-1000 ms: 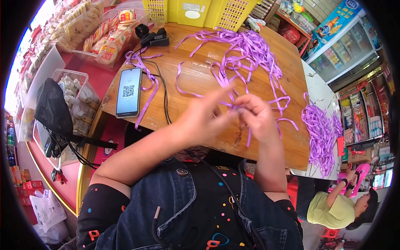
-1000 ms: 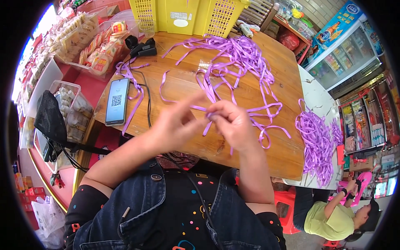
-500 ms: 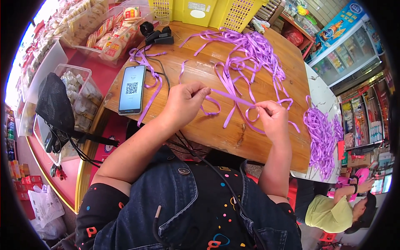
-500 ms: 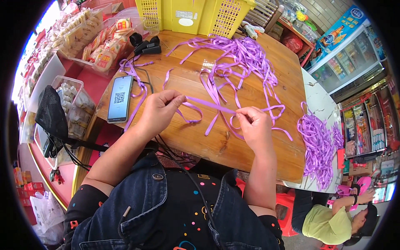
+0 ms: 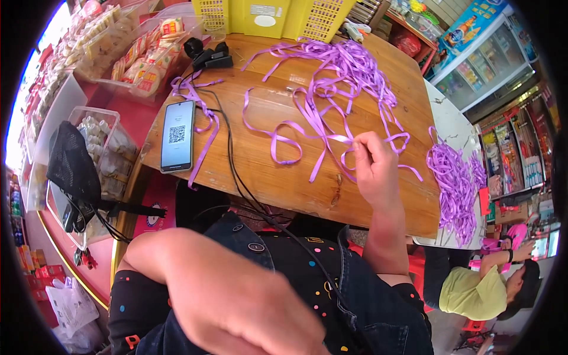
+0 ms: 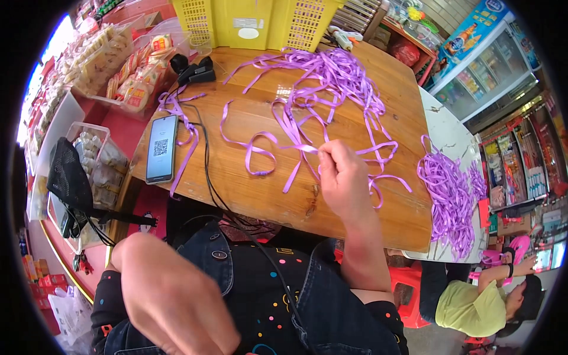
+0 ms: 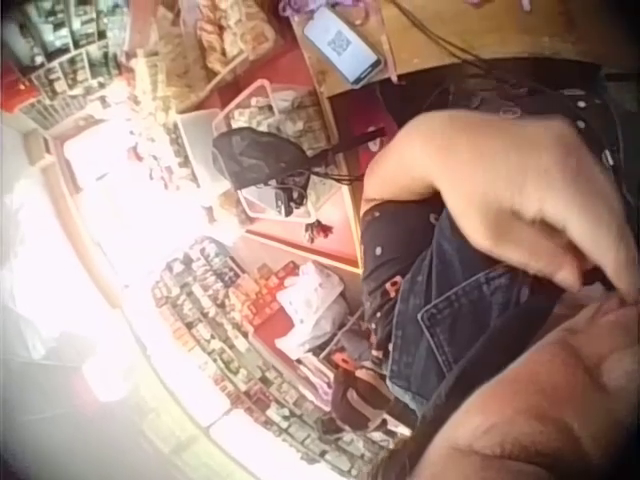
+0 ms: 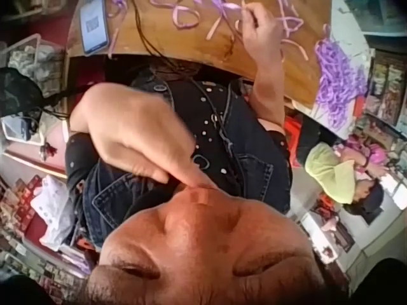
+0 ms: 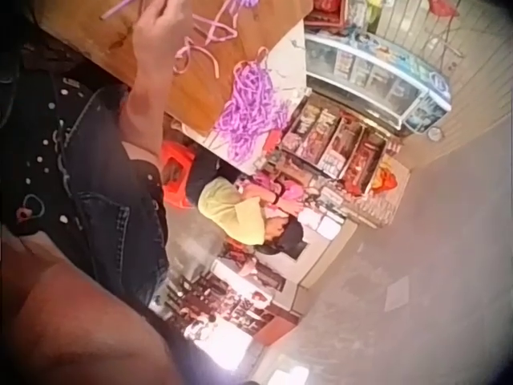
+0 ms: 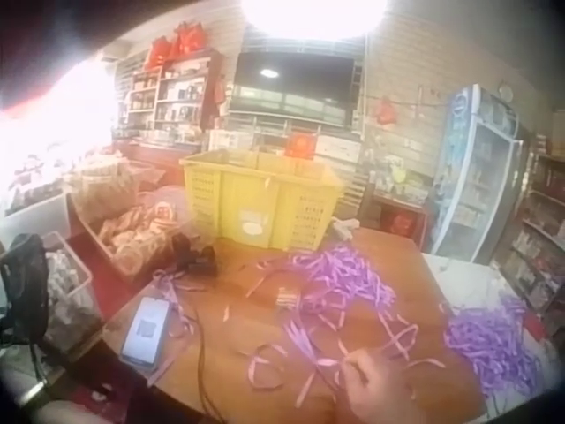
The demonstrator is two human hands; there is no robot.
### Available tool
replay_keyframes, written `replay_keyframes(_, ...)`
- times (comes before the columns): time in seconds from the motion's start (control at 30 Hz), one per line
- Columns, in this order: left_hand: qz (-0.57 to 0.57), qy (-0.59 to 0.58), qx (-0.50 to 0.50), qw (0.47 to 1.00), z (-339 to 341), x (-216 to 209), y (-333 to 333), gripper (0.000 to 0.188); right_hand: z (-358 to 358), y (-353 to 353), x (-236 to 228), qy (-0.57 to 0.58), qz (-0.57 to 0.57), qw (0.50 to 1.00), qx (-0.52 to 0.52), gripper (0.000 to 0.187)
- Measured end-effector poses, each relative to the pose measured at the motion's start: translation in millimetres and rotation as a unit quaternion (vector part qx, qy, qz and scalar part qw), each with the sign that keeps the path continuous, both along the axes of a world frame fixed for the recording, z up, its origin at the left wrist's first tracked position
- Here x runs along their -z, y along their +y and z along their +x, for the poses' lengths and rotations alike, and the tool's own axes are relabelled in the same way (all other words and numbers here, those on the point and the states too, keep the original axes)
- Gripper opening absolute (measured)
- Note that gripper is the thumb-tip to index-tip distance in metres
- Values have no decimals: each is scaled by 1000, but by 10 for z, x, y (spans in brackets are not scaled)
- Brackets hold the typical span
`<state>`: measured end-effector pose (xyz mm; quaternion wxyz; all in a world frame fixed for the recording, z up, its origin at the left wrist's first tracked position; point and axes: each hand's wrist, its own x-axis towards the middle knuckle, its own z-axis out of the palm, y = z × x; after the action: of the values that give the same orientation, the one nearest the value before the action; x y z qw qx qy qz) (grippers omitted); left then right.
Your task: The person ties knots in purple ribbons by hand, pulling each ribbon taut before placing it onto a pile on the table.
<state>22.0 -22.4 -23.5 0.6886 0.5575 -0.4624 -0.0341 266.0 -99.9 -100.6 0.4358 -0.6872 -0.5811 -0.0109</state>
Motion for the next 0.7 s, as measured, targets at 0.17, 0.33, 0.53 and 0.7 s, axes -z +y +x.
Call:
replay_keyframes(0.17, -30, 0, -204, 978, 107, 4, 144, 9, -218, -47, -152, -19, 29, 997, -66, 3)
replay_keyframes(0.33, 133, -4, -687, 715, 555, 656, 159, 26, -371, -88, -251, -69, 37, 984, -158, 11)
replay_keyframes(0.53, -31, 269, -560, 783, 610, 906, 221, 18, -384, -81, -204, -32, 36, 990, -129, 13)
replay_keyframes(0.7, -52, 344, -578, 739, 591, 873, 296, 14, -393, -28, -154, -15, 55, 991, -123, 15)
